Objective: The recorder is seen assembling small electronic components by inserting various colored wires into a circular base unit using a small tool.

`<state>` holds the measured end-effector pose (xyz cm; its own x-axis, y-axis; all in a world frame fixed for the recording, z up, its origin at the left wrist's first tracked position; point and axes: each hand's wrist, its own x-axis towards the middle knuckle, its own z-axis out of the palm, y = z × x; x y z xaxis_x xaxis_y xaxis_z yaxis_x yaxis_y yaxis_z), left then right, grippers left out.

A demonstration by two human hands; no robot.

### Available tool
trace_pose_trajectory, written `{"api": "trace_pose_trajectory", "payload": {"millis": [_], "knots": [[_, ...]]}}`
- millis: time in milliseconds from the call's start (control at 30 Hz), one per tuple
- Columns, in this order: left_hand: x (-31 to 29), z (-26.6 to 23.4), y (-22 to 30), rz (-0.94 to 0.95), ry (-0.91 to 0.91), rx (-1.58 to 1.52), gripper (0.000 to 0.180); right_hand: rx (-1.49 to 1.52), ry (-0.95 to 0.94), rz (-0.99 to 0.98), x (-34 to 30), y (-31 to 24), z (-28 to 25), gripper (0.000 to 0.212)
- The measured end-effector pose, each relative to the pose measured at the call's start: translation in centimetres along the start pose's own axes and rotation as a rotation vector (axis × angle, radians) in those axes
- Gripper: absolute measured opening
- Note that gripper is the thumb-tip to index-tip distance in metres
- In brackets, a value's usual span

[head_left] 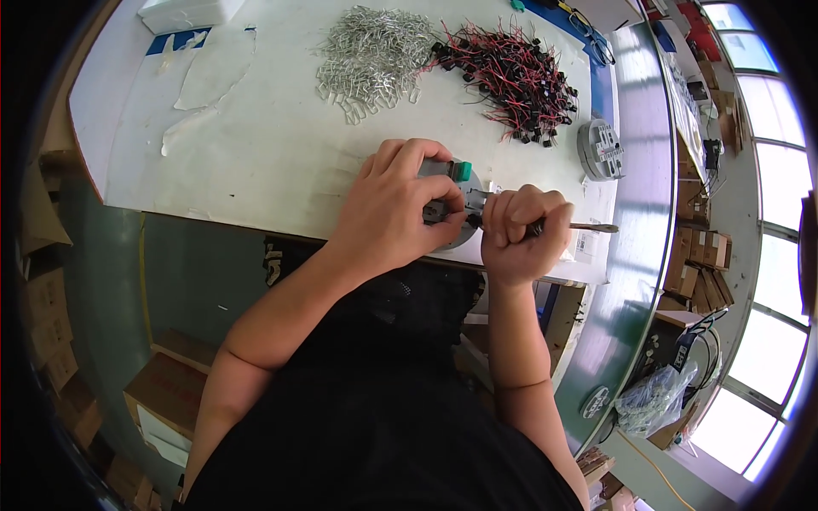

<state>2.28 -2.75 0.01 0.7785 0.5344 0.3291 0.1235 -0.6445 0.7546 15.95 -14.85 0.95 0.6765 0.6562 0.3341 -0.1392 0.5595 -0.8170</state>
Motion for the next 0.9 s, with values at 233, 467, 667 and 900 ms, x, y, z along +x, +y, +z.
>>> {"api": "trace_pose_trajectory", "payload": {"millis": [233, 467, 667, 900], "knots": [[-0.1, -0.4, 0.1, -0.040, -0.040, -0.028, 0.013, 0.068, -0.102, 0.020, -0.3, -1.0, -0.1, 0.043], [-0.1, -0.3, -0.1, -0.044, -0.049, -0.031, 0.013, -1.261, -0.260, 0.352, -0.9, -5.5, 0.7, 0.022], [-0.1, -0.2, -0.1, -0.033, -0.045, -0.026, 0.014, -1.349, -0.314, 0.260, -0.8, -4.8, 0.3, 0.021], [-0.2, -0.3, -0.4, -0.008, -0.041, -0.035, 0.012, -1.431, -0.473, 0.163, 0.1, -5.0, 0.1, 0.023]]}}
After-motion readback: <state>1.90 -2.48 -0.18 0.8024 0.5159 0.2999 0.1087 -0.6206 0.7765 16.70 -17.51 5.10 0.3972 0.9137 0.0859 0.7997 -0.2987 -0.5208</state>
